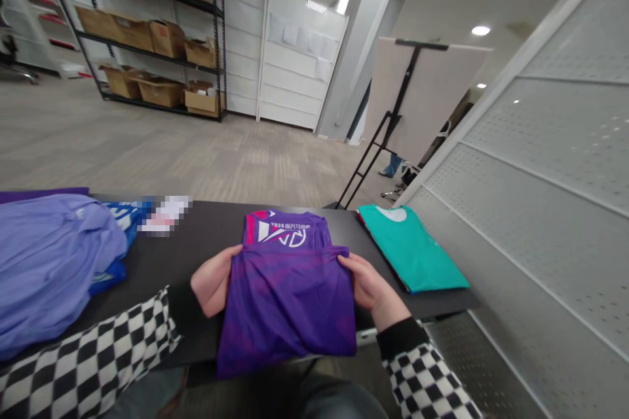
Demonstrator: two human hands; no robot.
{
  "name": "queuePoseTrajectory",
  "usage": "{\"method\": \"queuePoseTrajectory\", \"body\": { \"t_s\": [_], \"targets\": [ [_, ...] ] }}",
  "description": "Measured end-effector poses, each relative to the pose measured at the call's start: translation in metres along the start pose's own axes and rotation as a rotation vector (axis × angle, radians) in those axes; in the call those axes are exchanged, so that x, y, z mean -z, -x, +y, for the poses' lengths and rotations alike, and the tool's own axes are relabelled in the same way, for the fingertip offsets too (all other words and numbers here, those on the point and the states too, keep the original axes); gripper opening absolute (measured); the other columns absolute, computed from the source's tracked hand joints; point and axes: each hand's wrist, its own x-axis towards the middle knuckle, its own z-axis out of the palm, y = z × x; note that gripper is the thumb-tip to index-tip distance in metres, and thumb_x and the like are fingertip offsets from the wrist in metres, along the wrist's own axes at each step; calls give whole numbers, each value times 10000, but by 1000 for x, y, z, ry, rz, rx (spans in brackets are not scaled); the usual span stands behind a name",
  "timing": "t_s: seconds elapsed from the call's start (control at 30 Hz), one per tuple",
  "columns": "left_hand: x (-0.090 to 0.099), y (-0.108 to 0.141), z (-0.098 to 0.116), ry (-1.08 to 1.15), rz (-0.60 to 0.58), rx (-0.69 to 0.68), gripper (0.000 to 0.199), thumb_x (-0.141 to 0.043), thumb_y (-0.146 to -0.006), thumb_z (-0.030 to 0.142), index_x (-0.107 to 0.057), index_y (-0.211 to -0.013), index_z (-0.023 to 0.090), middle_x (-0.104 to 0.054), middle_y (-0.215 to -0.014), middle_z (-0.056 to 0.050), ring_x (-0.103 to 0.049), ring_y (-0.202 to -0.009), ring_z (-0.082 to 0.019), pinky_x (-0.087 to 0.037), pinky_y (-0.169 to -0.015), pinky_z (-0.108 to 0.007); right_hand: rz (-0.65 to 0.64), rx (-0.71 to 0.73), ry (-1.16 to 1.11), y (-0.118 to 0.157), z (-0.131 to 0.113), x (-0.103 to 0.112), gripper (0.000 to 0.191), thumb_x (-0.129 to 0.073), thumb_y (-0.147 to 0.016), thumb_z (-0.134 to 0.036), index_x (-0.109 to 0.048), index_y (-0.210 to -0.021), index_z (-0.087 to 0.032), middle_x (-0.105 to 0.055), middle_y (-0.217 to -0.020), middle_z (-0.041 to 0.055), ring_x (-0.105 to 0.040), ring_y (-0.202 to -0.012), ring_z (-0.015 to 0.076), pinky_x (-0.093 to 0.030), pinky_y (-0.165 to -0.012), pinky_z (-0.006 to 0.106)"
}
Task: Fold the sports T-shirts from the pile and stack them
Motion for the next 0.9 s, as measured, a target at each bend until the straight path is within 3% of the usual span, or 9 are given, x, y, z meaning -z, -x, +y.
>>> {"method": "queuePoseTrajectory", "body": {
  "t_s": [0.17,0.3,0.37,0.47,0.6,0.73,0.9],
  "targets": [
    [-9,-33,35,-63,-36,-78,497,-526,-1108,321,-713,-1466,30,-855,-1256,-216,-832,-1214,-345,-632,-1150,-500,21,4,-12,-54,-38,-1,268,-817,-929,-244,-815,-1179,-146,-878,-1017,126,-854,-939,295,-667,-923,419],
    [-7,-87,65,-178,100,-80,413,-522,-1107,287,-765,-1321,32,-874,-1004,-187,-868,-905,-292,-690,-986,-429,103,-64,59,-112,-62,-17,212,-737,-980,-219,-791,-1164,-129,-864,-931,129,-837,-843,271,-678,-881,417],
    [2,-111,76,-215,165,-27,366,-530,-1097,264,-782,-1221,29,-854,-884,-173,-845,-760,-278,-703,-876,-405,170,-118,137,-135,-62,-22,215,-763,-972,-226,-775,-1166,-136,-856,-893,118,-820,-790,260,-684,-848,423],
    [21,-133,85,-215,114,23,283,-622,-1030,217,-783,-1164,27,-847,-876,-179,-846,-752,-293,-708,-816,-408,213,-110,206,-156,-51,-22,268,-853,-928,-254,-761,-1165,-169,-857,-911,104,-816,-786,262,-684,-822,435],
    [40,-145,91,-232,126,-139,316,-704,-923,73,-749,-1234,45,-831,-843,-129,-826,-708,-254,-707,-779,-382,255,5,225,-173,-39,-10,300,-943,-841,-204,-763,-1081,-193,-842,-866,106,-804,-782,275,-676,-781,421],
    [38,-152,98,-268,194,-318,498,-639,-901,-61,-690,-1367,108,-812,-864,-63,-792,-699,-178,-684,-798,-316,287,73,232,-188,-35,-3,277,-933,-814,-149,-769,-1031,-201,-819,-814,88,-788,-776,273,-671,-754,408],
    [31,-161,100,-325,240,-395,482,-633,-931,-60,-676,-1394,69,-816,-977,-135,-810,-826,-194,-676,-931,-366,380,163,245,-199,-29,1,256,-906,-788,-126,-757,-983,-202,-812,-826,79,-786,-839,260,-664,-773,364]
  ]
}}
